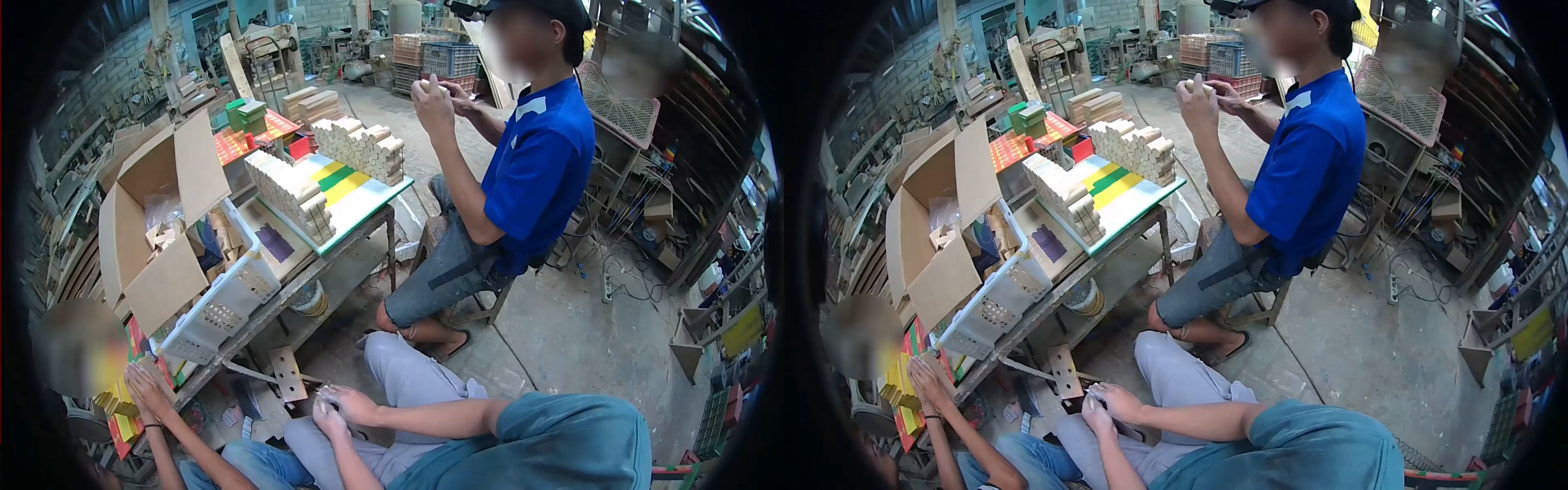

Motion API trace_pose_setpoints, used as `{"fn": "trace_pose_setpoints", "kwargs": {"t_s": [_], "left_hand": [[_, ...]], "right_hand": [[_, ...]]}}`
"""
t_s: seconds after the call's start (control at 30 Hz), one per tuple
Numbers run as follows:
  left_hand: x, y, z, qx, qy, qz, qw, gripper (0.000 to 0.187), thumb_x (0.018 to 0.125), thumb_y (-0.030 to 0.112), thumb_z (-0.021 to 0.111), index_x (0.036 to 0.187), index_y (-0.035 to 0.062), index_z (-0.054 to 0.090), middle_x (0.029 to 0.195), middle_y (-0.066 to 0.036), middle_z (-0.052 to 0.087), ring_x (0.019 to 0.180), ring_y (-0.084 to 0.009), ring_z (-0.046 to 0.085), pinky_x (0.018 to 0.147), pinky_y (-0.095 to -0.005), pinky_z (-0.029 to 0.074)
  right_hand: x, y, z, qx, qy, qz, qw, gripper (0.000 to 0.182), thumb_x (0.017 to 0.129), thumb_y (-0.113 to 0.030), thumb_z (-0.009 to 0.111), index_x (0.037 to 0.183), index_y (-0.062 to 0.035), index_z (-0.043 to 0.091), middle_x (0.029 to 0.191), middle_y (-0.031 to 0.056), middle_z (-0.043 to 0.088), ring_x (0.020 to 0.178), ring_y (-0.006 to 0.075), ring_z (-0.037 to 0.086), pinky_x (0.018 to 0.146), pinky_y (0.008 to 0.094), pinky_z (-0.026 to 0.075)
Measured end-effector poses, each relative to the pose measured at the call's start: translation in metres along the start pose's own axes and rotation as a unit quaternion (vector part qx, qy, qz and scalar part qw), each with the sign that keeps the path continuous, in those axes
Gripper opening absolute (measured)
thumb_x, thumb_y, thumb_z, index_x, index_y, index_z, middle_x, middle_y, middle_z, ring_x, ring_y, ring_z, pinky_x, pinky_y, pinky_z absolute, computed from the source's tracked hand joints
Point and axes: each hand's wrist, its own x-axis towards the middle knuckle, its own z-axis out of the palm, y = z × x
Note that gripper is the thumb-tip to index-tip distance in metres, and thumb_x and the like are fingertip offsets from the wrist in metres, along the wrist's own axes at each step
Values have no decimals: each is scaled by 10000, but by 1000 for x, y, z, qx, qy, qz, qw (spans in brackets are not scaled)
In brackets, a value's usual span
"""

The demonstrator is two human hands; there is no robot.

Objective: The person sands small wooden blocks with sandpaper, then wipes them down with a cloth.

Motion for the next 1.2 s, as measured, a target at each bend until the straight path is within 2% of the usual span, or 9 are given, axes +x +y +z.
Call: {"fn": "trace_pose_setpoints", "kwargs": {"t_s": [0.13, 0.4, 0.5, 0.57, 0.73, 0.83, 0.97, 1.03, 1.2], "left_hand": [[0, -13, 3, 6, -27, 10, 1000, 298, 934, 22, 482, 1214, -77, 510, 1128, -148, 593, 1010, -213, 569, 904, -323, 450], [1, -9, -5, -21, -17, 9, 1000, 261, 934, 36, 450, 1147, -65, 562, 1048, -122, 625, 936, -197, 605, 840, -320, 484], [6, -21, -10, -82, 15, -44, 996, 245, 949, 63, 454, 1124, -57, 576, 1042, -118, 624, 916, -191, 608, 812, -319, 494], [12, -19, -20, 42, 24, -58, 997, 244, 960, 77, 454, 1121, -55, 582, 1036, -115, 624, 896, -197, 612, 793, -325, 501], [4, -21, -9, -79, -7, -9, 997, 250, 953, 70, 473, 1141, -60, 576, 1071, -114, 636, 969, -184, 607, 851, -298, 477], [3, -20, -12, -45, -2, -23, 999, 245, 947, 55, 487, 1145, -57, 578, 1086, -112, 635, 984, -188, 608, 864, -298, 475], [-7, -5, -5, -22, 0, 6, 1000, 241, 935, 67, 525, 1134, -54, 588, 1046, -96, 641, 930, -162, 614, 829, -279, 488], [-13, -1, -1, -8, -9, 26, 1000, 248, 931, 62, 526, 1141, -55, 588, 1037, -94, 644, 917, -157, 615, 822, -278, 492], [-17, -6, 2, 0, 10, 40, 999, 263, 911, 53, 559, 1147, -59, 588, 1044, -109, 643, 916, -163, 614, 831, -283, 492]], "right_hand": [[13, 10, -5, 24, -63, 84, 994, 446, 834, -111, 510, 1258, 26, 525, 1274, 234, 541, 1200, 354, 513, 1057, 402, 373], [-3, 5, 7, 16, -35, -4, 999, 501, 836, -65, 475, 1333, -6, 467, 1355, 213, 481, 1268, 340, 457, 1084, 377, 348], [12, 5, -5, -8, -104, 83, 991, 503, 846, -46, 436, 1347, -3, 447, 1377, 214, 457, 1289, 334, 436, 1100, 375, 328], [6, 0, -9, -17, -50, 51, 997, 496, 845, -45, 438, 1339, 8, 451, 1385, 212, 450, 1297, 328, 427, 1106, 371, 323], [2, -7, -4, 23, -60, -2, 998, 494, 816, -42, 495, 1310, -14, 498, 1328, 212, 506, 1240, 335, 487, 1064, 378, 377], [3, -15, -15, 71, -145, 99, 982, 467, 798, -23, 523, 1264, -6, 539, 1275, 224, 538, 1183, 336, 534, 1024, 382, 416], [-2, -18, -15, 100, 15, 26, 994, 422, 795, -32, 551, 1216, -13, 579, 1161, 242, 593, 1056, 362, 603, 912, 394, 485], [9, -19, -28, 51, -148, 182, 971, 458, 785, -37, 567, 1242, -41, 572, 1122, 257, 597, 992, 386, 621, 857, 411, 498], [-3, -17, -9, 80, 48, -4, 996, 376, 817, -74, 549, 1188, -64, 610, 964, 274, 630, 870, 408, 640, 773, 443, 514]]}}
